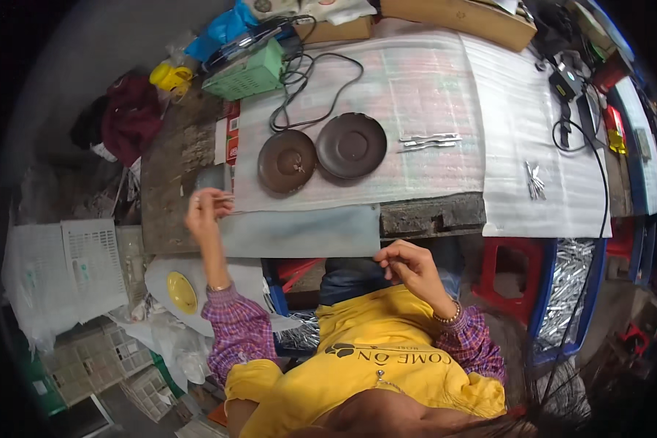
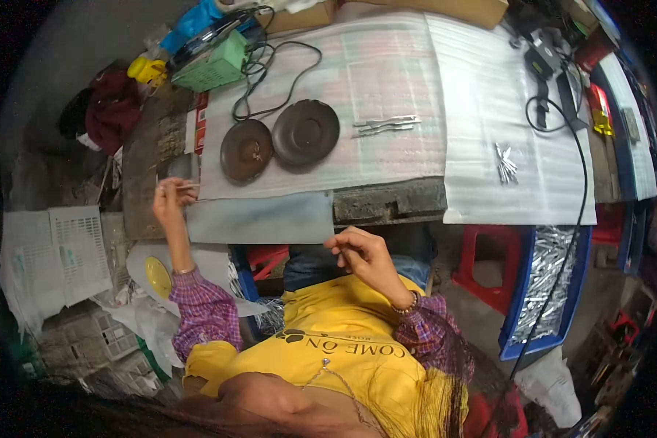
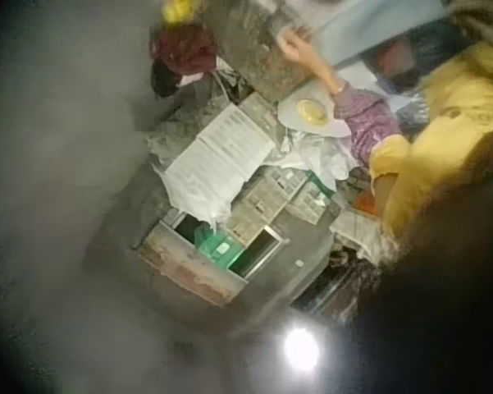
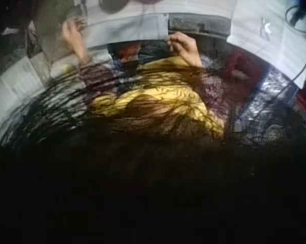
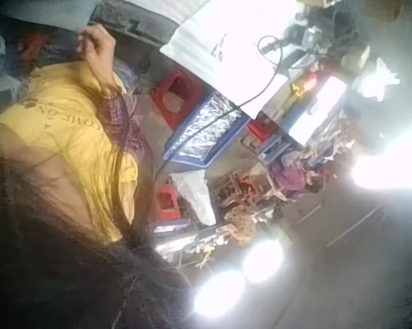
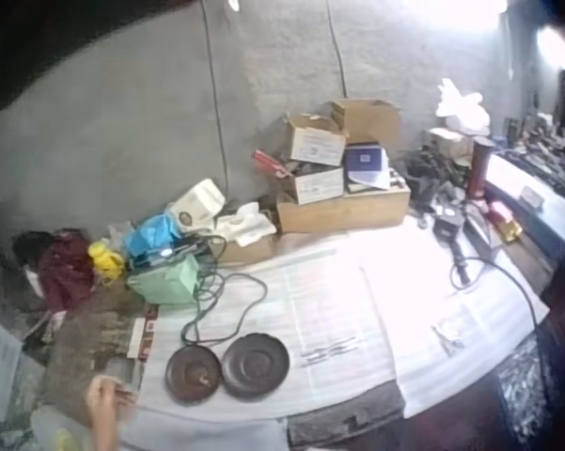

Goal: The person assembles small metal components by picking up metal pieces and pins from dishes and fitting them together by hand.

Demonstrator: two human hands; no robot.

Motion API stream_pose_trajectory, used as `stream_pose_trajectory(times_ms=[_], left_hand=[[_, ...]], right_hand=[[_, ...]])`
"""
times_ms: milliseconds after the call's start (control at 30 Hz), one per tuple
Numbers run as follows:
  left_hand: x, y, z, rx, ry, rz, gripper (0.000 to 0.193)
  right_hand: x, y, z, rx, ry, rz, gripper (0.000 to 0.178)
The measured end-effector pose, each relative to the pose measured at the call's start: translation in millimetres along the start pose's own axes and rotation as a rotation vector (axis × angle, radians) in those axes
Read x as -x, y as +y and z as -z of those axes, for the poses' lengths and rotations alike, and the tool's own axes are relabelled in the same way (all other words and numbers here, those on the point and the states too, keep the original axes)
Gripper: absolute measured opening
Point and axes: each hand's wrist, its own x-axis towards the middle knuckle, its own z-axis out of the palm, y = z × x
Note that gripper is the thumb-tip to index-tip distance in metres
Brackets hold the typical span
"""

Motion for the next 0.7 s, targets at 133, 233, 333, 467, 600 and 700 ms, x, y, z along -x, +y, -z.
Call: stream_pose_trajectory(times_ms=[133,233,333,467,600,700], left_hand=[[54.2,9.5,-80.2,0.404,-0.346,0.131,0.033],[91.5,8.1,-126.0,0.64,-0.568,0.23,0.035],[112.8,6.4,-148.8,0.686,-0.597,0.332,0.037],[122.2,10.9,-160.6,0.623,-0.661,0.348,0.026],[127.0,18.7,-161.9,0.211,-0.682,0.137,0.012],[134.4,27.2,-172.4,0.011,-0.689,-0.107,0.018]], right_hand=[[-4.6,-8.4,-3.4,-0.076,0.027,0.011,0.022],[-5.9,-10.6,-1.9,-0.201,0.09,0.007,0.024],[-3.1,-7.7,6.2,-0.282,0.145,0.056,0.021],[3.9,-6.8,19.6,-0.275,0.275,0.067,0.016],[2.3,-1.6,22.4,-0.254,0.348,0.107,0.013],[4.1,-2.0,22.9,-0.114,0.363,0.199,0.011]])
